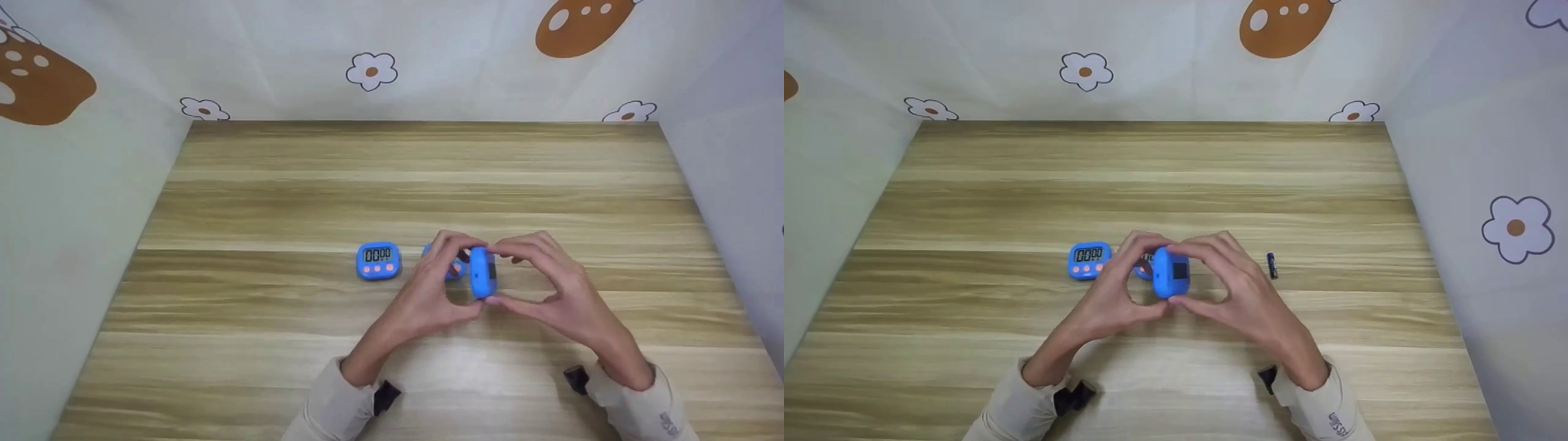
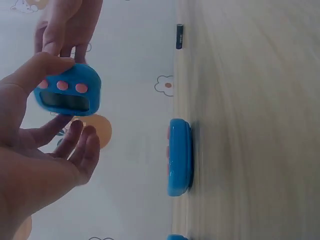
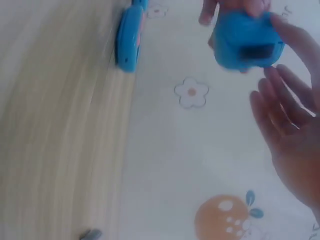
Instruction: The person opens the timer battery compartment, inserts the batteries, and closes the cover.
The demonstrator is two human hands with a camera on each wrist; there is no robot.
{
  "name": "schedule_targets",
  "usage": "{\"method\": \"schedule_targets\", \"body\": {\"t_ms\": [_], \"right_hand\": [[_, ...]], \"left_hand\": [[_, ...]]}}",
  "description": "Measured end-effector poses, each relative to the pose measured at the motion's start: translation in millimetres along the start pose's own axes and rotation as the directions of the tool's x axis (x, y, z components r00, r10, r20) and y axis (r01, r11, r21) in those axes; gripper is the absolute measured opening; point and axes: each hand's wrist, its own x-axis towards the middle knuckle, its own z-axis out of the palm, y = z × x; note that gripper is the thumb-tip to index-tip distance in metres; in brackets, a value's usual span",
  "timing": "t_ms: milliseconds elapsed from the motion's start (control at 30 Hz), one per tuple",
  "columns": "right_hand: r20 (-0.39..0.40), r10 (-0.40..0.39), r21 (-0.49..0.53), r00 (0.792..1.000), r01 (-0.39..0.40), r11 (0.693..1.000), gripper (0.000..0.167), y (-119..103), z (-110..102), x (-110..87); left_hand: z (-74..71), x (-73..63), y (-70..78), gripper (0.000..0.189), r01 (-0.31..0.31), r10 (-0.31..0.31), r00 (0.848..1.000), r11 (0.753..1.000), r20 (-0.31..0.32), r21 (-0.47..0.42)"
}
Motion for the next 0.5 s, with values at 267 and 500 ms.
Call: {"method": "schedule_targets", "body": {"t_ms": [267,500], "right_hand": [[0.050,-0.126,-0.082,0.991,0.130,0.988,0.058,13,20,-2.8],[0.034,0.060,-0.194,0.998,-0.052,0.980,0.078,21,17,-13.9]], "left_hand": [[6.0,-4.6,-8.5,0.072,0.095,-0.098,0.995,0.987,-0.016,-0.127],[7.5,-6.1,-8.5,0.072,0.217,-0.243,0.961,0.958,-0.130,-0.188]]}}
